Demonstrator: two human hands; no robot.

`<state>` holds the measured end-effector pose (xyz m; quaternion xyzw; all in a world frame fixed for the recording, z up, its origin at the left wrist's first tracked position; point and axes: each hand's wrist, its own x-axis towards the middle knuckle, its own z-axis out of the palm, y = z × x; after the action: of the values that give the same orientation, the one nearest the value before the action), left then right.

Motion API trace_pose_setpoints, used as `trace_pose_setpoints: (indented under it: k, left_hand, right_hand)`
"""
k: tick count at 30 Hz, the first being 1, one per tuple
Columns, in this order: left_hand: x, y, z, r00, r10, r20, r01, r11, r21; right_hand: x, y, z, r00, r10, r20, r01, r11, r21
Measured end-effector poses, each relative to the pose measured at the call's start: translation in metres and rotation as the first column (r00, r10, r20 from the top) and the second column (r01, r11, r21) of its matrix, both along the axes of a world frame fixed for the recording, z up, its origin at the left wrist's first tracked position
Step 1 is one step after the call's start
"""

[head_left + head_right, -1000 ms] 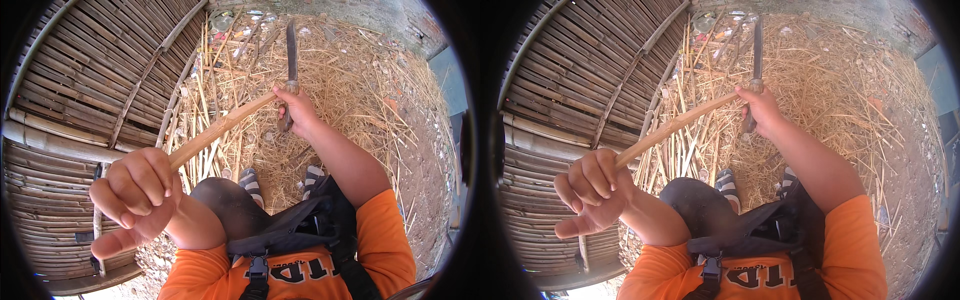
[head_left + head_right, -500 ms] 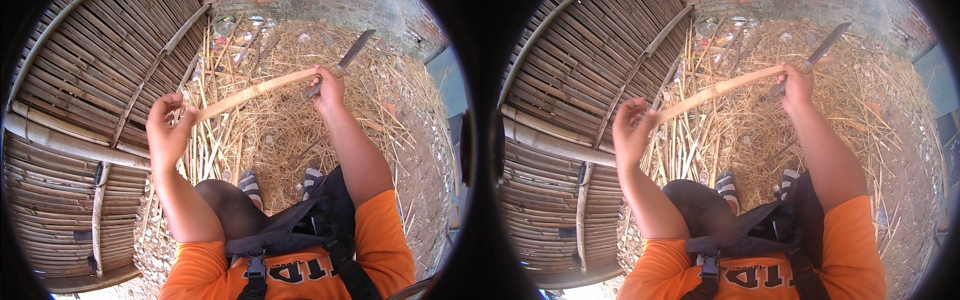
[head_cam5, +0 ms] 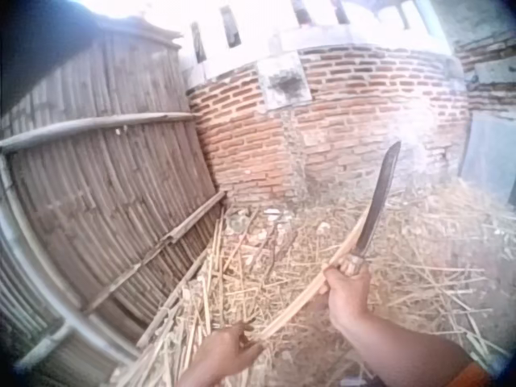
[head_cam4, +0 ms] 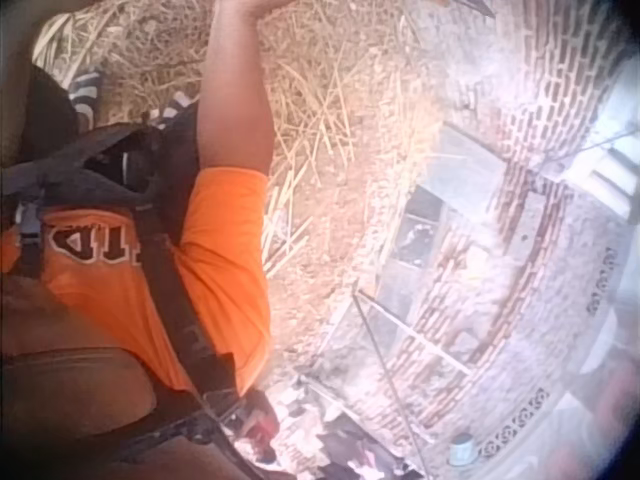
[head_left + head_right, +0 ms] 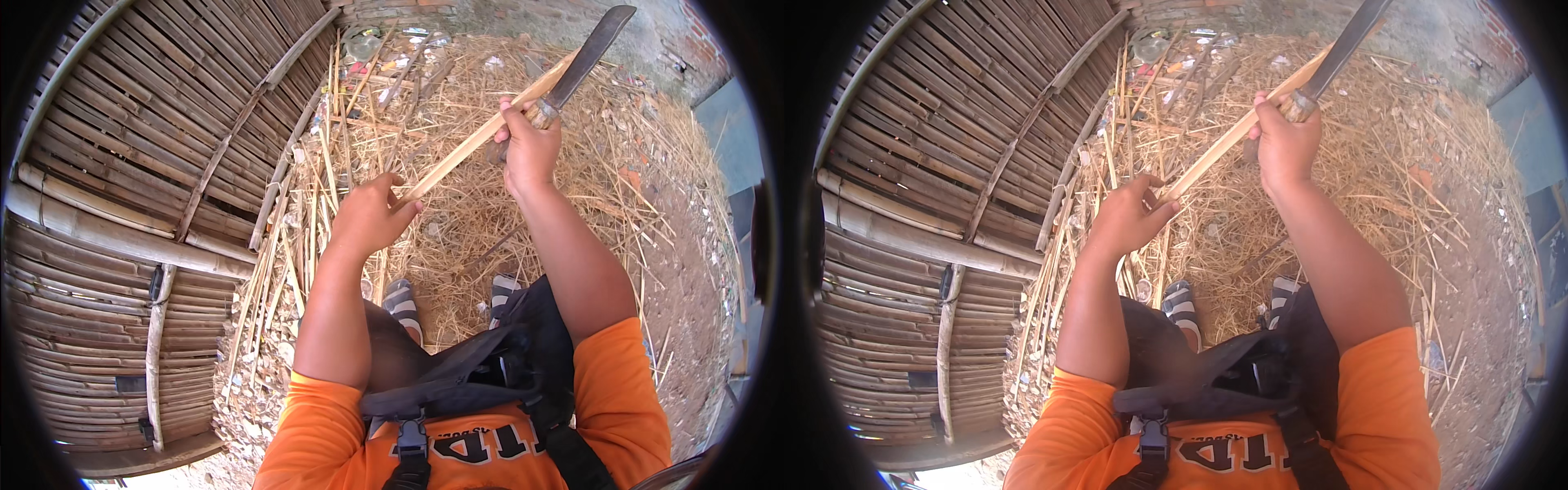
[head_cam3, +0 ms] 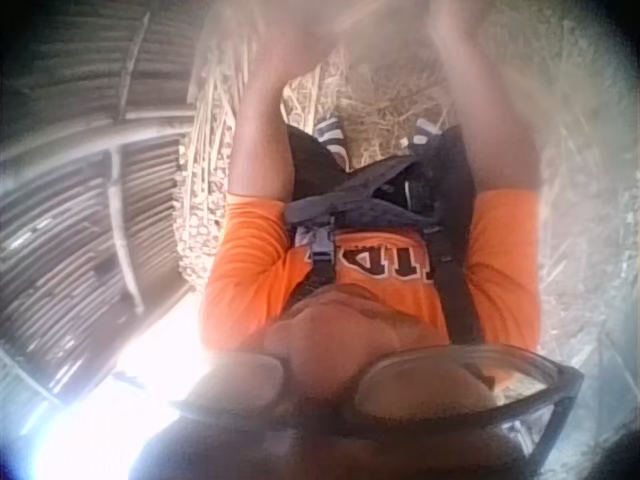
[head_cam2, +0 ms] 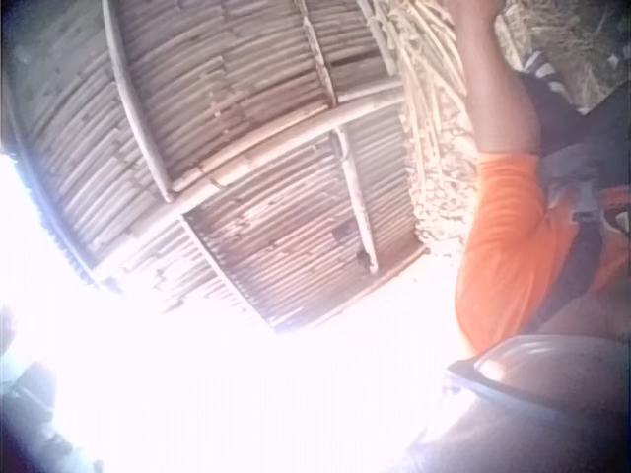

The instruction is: The person uses a machete to strip and shave a long bamboo stick while sitting on the ground surrounded by wood shavings.

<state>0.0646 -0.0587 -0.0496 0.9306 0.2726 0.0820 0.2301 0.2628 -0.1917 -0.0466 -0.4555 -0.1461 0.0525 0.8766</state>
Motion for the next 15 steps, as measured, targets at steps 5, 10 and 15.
trace_pose_setpoints:
  k: [5,10,15]
  left_hand:
    - [0.009,0.000,-0.001,0.995,-0.035,-0.092,0.022,0.989,-0.147]
    - [0.005,0.012,-0.024,0.994,-0.081,0.067,0.101,0.920,-0.378]
    - [-0.044,0.050,0.006,0.989,0.051,0.138,-0.034,0.992,-0.123]
  right_hand:
    - [0.009,-0.006,-0.001,1.000,-0.018,0.013,0.018,1.000,0.013]
    - [0.020,-0.011,0.010,0.995,0.090,0.036,-0.084,0.986,-0.145]
    - [0.041,-0.019,0.008,0.965,0.118,0.236,0.075,0.732,-0.677]
